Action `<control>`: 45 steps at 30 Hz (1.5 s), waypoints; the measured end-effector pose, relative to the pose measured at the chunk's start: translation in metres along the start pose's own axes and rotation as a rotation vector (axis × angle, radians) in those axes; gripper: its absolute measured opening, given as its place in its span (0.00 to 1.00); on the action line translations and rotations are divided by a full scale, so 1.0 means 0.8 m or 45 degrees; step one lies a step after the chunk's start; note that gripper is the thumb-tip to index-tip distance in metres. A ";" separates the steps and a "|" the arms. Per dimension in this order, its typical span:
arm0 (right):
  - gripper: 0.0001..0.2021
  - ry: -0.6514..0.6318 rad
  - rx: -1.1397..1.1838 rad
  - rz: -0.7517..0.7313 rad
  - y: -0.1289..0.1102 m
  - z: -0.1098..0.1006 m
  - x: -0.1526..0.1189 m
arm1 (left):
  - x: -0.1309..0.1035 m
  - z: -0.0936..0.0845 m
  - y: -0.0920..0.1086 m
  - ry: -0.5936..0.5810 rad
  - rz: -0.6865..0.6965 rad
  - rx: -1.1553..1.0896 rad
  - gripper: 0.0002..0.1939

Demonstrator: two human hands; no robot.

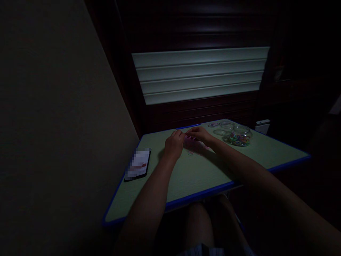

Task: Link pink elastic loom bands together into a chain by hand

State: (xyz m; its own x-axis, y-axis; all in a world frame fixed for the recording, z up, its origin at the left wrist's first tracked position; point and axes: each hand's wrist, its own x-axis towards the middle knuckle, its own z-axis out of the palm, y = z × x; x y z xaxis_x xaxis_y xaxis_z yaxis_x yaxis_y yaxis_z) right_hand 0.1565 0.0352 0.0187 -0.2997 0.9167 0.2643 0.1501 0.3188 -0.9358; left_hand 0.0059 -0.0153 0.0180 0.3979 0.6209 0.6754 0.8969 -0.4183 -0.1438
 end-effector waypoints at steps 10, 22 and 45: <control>0.14 -0.099 -0.016 -0.002 0.009 -0.001 0.006 | 0.001 -0.001 0.000 -0.028 -0.010 0.009 0.10; 0.14 -0.052 -0.031 -0.041 0.001 0.000 0.002 | -0.001 0.001 0.000 0.040 -0.089 -0.133 0.10; 0.10 0.039 -0.010 -0.033 -0.007 0.001 -0.001 | 0.013 0.042 -0.011 0.120 -0.880 -1.264 0.11</control>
State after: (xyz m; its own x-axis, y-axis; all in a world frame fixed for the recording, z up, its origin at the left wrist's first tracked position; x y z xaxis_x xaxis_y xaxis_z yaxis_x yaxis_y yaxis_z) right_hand 0.1551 0.0328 0.0233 -0.2743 0.9151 0.2954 0.1500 0.3441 -0.9269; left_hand 0.0084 0.0173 0.0022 -0.1585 0.8808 0.4462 0.3595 -0.3694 0.8569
